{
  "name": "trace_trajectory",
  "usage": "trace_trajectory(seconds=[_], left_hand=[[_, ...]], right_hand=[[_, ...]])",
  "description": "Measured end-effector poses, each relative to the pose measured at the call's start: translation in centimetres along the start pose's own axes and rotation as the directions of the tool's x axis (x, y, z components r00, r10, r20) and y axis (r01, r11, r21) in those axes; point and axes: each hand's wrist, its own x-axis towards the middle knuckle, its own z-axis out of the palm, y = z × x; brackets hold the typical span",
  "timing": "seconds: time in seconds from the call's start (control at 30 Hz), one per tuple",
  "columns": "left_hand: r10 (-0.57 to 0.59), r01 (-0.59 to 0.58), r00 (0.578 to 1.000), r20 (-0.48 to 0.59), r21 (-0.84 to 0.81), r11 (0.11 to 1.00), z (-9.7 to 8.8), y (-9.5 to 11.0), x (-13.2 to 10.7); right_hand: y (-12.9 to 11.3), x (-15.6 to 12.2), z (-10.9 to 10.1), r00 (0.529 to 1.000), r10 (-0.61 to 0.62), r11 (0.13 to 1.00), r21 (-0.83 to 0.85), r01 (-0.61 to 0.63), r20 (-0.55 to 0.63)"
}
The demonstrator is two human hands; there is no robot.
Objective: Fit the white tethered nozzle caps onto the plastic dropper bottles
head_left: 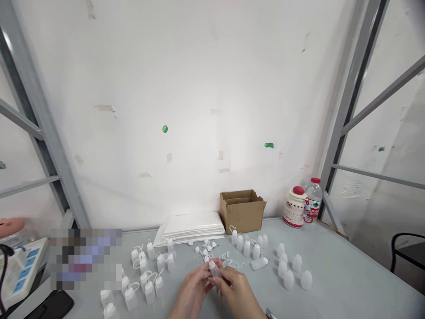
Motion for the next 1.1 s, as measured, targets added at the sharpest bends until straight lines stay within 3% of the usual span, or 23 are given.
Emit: trace_trajectory(seconds=[0.27,0.43,0.63,0.73,0.8,0.93,1.1], left_hand=[[-0.015,0.017,1.0,0.023,-0.109,0.994,0.3,0.3,-0.4],[0.003,-0.001,1.0,0.016,-0.081,0.997,0.5,0.3,-0.5],[0.043,-0.043,0.999,0.0,0.015,0.999,0.9,0.4,-0.4],[0.057,-0.057,0.998,0.001,0.027,0.998,1.0,0.4,-0.4],[0.052,-0.052,0.999,0.003,0.024,0.998,1.0,0.4,-0.5],[0.007,-0.007,1.0,0.013,-0.029,1.0,1.0,0.5,-0.6],[-0.055,0.056,0.998,0.011,-0.172,0.983,0.7,0.2,-0.4]], right_hand=[[0.2,-0.1,0.2,0.997,-0.001,0.999,-0.04,-0.002,-0.075],[0.3,-0.1,0.3,0.998,0.013,0.999,-0.051,-0.016,-0.066],[0.3,-0.4,0.4,0.999,-0.03,0.998,0.063,0.031,-0.011],[0.1,-0.2,0.4,1.0,0.005,0.985,0.173,-0.008,0.023],[0.2,0.2,0.4,0.993,0.055,0.94,0.332,-0.086,0.099],[0.5,0.7,0.6,0.958,0.089,0.744,0.621,-0.245,0.273],[0.5,0.6,0.6,0.935,0.07,0.53,0.781,-0.331,0.348]])
